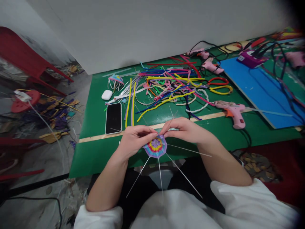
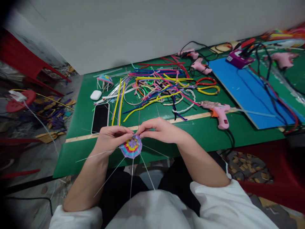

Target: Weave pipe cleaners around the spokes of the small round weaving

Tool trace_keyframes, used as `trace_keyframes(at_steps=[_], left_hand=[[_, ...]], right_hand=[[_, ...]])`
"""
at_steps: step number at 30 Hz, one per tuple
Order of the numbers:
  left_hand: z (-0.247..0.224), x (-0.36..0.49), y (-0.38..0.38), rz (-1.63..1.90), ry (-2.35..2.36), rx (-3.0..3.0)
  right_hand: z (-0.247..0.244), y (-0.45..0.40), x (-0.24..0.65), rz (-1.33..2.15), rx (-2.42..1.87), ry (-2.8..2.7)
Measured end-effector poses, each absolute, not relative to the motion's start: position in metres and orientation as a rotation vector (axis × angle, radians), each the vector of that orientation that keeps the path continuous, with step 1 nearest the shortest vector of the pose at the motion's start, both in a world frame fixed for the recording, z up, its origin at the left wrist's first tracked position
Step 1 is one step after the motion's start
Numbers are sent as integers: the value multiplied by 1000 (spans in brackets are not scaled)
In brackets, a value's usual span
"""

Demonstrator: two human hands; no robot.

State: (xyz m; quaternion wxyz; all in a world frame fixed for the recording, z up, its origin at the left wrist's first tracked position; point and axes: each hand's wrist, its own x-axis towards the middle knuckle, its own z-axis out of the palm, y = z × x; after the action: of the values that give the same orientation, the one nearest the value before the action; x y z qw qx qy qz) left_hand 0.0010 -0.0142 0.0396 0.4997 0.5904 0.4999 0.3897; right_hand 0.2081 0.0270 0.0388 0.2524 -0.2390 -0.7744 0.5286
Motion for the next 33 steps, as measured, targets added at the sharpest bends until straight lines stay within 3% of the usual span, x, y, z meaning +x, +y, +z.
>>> trace_keyframes(at_steps=[5,12,24,33], left_hand=[[39,2,-14,894,1132,1380],[41,4,-15,913,1132,1384],[45,5,-17,1007,1240,1580],[41,0,-13,895,1134,1420]], right_hand=[[27,31,201,1689,-603,-1850],[27,31,199,1716,-646,-1792],[36,25,203,1215,-618,-2041],[22,33,201,1529,-458,-1883]])
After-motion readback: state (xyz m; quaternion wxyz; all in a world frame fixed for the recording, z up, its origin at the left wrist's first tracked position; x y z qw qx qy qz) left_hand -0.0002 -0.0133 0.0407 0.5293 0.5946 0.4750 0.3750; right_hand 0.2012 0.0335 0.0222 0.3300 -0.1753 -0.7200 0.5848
